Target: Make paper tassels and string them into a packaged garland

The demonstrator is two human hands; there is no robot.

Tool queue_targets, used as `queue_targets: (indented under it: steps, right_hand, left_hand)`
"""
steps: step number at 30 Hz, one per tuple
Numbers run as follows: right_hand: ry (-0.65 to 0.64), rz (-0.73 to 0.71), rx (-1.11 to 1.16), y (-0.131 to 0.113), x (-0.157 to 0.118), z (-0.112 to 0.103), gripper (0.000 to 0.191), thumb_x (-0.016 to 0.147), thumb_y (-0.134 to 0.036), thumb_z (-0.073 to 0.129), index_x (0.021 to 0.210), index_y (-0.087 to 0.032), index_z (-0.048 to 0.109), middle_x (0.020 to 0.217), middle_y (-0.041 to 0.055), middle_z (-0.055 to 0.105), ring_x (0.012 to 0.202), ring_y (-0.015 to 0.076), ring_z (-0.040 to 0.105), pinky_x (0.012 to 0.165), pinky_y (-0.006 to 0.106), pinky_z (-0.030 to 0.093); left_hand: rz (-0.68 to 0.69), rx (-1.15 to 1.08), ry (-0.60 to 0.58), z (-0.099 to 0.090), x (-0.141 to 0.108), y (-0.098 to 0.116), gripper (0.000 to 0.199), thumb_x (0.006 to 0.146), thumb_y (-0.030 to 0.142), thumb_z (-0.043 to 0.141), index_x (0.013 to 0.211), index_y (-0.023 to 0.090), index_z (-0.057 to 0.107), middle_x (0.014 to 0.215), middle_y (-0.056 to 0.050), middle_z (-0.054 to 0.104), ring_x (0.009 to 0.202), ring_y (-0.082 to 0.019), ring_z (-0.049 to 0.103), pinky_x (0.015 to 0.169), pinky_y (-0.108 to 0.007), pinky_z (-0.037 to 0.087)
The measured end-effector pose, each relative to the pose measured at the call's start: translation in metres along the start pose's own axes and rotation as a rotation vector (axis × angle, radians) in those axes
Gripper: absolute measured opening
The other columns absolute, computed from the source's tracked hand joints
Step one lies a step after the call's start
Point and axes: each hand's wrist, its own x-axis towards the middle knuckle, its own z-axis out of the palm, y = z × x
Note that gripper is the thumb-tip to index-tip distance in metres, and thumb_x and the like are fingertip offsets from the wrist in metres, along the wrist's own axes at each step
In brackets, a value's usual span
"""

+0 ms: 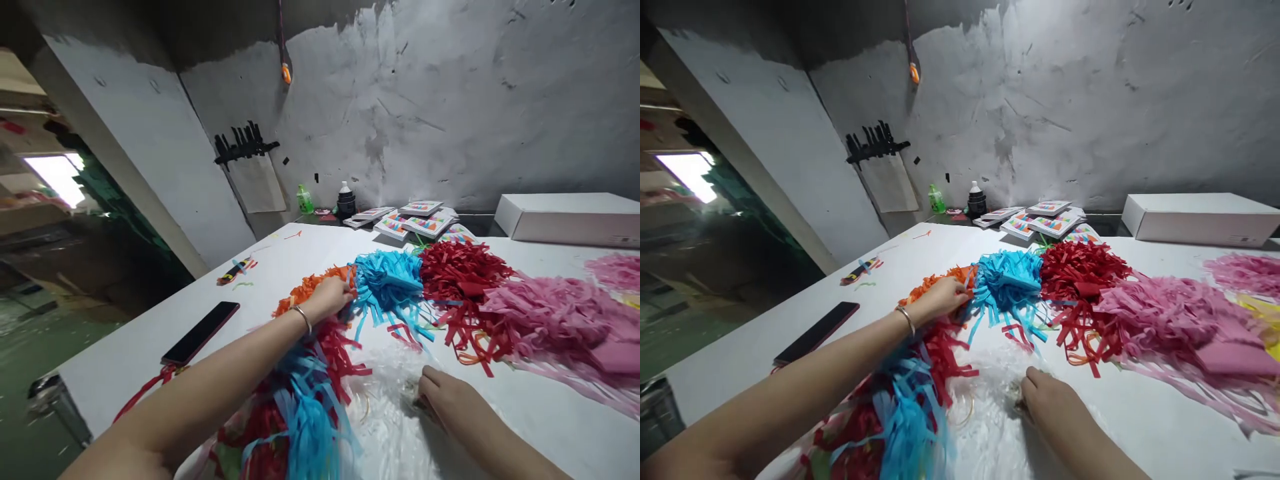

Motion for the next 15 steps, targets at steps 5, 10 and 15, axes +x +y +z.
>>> queue_targets:
  steps: [5, 10, 15]
  right_hand:
    - [0.024, 0.024, 0.106, -0.007, -0.015, -0.032, 0.013, 0.094, -0.022, 0.050, 0.090, -0.021, 0.063, 0.094, 0.0051, 0.066, 0.077, 0.0174, 0.067, 0.066, 0.026, 0.048]
    - [-0.059, 0.127, 0.203, -0.008, -0.029, -0.047, 0.030, 0.092, -0.009, 0.039, 0.094, -0.022, 0.066, 0.100, 0.0064, 0.067, 0.082, 0.0180, 0.068, 0.070, 0.027, 0.047]
    - [-0.098, 0.183, 0.161, -0.007, -0.022, -0.038, 0.030, 0.085, -0.001, 0.042, 0.085, -0.020, 0.065, 0.094, 0.0034, 0.067, 0.078, 0.0150, 0.066, 0.065, 0.023, 0.040]
  left_hand:
    - [-0.093, -0.309, 0.117, -0.062, 0.001, -0.009, 0.032, 0.096, 0.034, 0.064, 0.122, 0.015, 0.063, 0.122, -0.008, 0.065, 0.103, -0.026, 0.067, 0.086, -0.043, 0.058]
    - [-0.064, -0.621, 0.355, -0.103, -0.006, -0.005, 0.029, 0.098, 0.034, 0.062, 0.120, 0.015, 0.062, 0.116, -0.008, 0.066, 0.095, -0.021, 0.068, 0.081, -0.040, 0.059]
    - [0.092, -0.861, 0.556, -0.132, -0.028, 0.028, 0.019, 0.089, 0.030, 0.067, 0.087, 0.012, 0.065, 0.076, -0.001, 0.065, 0.065, -0.012, 0.061, 0.061, -0.023, 0.051]
